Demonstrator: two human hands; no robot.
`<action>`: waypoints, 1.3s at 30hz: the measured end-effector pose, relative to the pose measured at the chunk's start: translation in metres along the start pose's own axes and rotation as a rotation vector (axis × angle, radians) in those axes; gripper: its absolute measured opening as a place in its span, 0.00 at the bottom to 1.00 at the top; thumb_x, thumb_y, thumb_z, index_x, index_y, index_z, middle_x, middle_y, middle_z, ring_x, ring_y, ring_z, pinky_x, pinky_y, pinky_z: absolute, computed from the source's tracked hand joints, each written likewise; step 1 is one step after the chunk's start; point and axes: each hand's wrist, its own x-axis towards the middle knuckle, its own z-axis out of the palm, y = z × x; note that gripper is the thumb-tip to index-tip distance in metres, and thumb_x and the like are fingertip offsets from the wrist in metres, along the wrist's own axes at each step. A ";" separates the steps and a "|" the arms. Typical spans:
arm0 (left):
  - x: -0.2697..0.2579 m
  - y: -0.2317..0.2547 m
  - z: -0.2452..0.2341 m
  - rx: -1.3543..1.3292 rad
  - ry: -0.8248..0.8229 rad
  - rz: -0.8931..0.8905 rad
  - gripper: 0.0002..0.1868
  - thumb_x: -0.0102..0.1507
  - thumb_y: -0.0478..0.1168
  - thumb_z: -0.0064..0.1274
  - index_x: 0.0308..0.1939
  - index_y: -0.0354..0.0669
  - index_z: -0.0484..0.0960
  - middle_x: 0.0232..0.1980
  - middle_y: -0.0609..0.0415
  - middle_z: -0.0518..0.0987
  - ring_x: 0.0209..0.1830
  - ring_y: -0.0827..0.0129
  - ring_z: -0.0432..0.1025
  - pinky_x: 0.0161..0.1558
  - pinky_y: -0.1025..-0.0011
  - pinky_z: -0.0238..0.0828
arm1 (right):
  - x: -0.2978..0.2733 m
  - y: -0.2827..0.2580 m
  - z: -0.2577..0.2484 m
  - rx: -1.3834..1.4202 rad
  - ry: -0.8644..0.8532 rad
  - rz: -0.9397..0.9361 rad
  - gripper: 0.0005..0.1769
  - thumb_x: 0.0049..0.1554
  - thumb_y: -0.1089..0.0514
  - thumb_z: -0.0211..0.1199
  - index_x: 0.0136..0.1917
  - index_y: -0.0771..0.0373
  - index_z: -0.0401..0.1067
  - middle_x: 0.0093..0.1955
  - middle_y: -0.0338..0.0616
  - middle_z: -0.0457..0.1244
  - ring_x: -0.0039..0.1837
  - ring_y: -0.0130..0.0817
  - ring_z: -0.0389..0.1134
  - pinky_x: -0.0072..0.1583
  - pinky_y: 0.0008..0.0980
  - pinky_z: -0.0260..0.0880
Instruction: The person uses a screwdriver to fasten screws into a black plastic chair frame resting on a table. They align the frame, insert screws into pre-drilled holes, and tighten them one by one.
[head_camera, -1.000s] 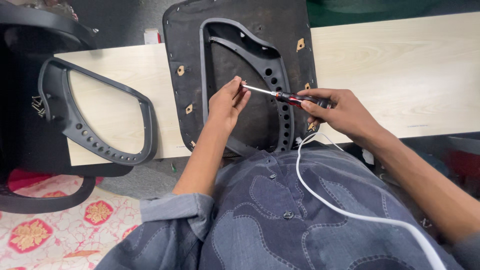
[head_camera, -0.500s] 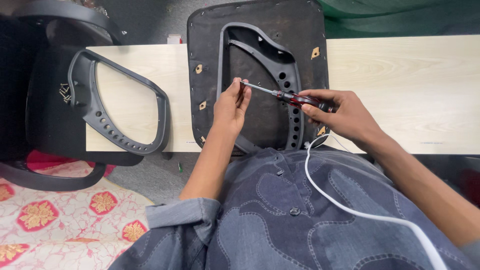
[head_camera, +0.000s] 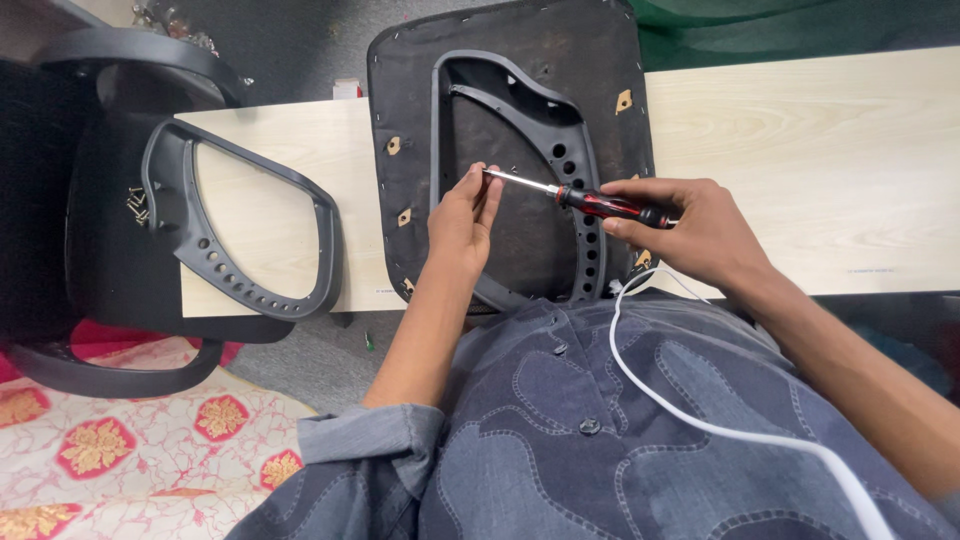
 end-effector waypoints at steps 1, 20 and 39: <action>0.000 0.000 0.001 0.004 -0.001 -0.003 0.11 0.65 0.31 0.55 0.47 0.22 0.79 0.48 0.42 0.79 0.49 0.63 0.78 0.52 0.73 0.78 | -0.001 0.002 0.000 0.004 -0.001 0.018 0.23 0.49 0.49 0.75 0.59 0.51 0.81 0.45 0.39 0.74 0.41 0.25 0.71 0.43 0.27 0.67; -0.016 -0.011 0.033 0.030 0.075 -0.017 0.10 0.63 0.32 0.55 0.45 0.25 0.79 0.45 0.42 0.81 0.45 0.64 0.80 0.48 0.77 0.83 | -0.028 0.000 -0.012 0.005 0.127 -0.044 0.21 0.53 0.55 0.72 0.61 0.54 0.80 0.52 0.43 0.74 0.39 0.30 0.70 0.39 0.32 0.67; -0.014 -0.041 0.025 0.249 -0.062 0.079 0.12 0.66 0.33 0.56 0.49 0.24 0.83 0.42 0.47 0.82 0.39 0.69 0.79 0.47 0.76 0.83 | -0.039 0.012 -0.014 0.184 -0.112 0.432 0.24 0.58 0.47 0.67 0.63 0.61 0.77 0.35 0.48 0.68 0.30 0.26 0.63 0.33 0.25 0.62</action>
